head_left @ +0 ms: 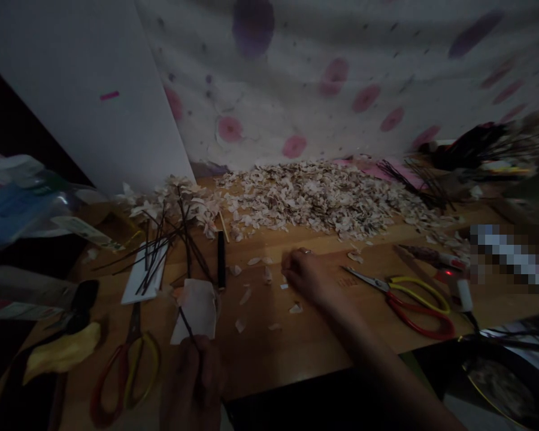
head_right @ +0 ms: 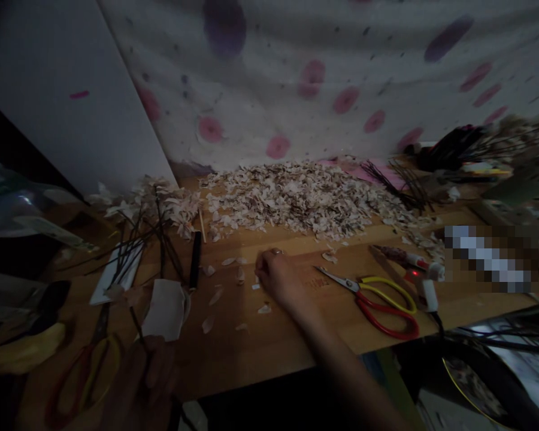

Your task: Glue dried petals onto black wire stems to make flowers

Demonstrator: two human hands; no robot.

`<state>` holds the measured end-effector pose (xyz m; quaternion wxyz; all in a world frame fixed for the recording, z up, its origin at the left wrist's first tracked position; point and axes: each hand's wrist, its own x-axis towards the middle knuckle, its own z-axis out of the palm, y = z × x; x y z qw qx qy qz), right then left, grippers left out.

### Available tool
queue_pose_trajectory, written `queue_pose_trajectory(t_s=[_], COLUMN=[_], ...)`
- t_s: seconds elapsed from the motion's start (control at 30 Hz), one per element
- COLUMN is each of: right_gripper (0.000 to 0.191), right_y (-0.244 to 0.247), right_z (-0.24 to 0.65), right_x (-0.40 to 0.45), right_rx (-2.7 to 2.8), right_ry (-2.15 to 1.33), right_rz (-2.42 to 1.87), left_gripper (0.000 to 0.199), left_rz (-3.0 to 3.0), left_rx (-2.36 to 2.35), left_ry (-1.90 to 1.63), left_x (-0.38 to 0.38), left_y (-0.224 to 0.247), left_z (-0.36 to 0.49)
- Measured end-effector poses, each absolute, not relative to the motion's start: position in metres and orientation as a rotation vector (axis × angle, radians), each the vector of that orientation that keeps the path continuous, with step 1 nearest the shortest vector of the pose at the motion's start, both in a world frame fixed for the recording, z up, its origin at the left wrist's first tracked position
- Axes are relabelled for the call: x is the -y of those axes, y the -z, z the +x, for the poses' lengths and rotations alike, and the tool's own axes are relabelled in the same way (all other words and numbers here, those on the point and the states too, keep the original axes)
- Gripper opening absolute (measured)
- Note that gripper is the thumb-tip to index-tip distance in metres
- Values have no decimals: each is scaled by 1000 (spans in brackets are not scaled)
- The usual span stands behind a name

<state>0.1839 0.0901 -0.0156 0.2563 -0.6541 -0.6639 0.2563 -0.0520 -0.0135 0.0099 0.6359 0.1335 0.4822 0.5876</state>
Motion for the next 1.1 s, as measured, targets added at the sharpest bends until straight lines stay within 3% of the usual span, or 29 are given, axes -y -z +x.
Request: queue_pose_trajectory(t_s=[0.2,0.37,0.47,0.6,0.8,1.1], right_gripper=[9,28,24,8,13,11], right_y=[4,-32,-60,-87,-102,-104], right_z=[194,206,213,220,234,258], right_x=[-82,-60,-35,0,28,40], right_rx=[1560,1398,1261,1231,1315,1449], right_ry=[-856,-961,-947,-745,-335,-133], right_rz=[-1573,-1306,-1162,-1036,-1014,-1015], left_gripper=[31,30,38,52,52,50], left_rz=[375,442,418,401,552,637], left_rx=[-1011,-958,-991,-1171,-1110,-1148], left_ry=[-1320,-1233,-1158,-1155,-1047,-874], left_x=[9,2,2,13,34,49], left_y=[-11,-23,-37,-61,-79,-82], left_z=[-31,3,25,55,88,104])
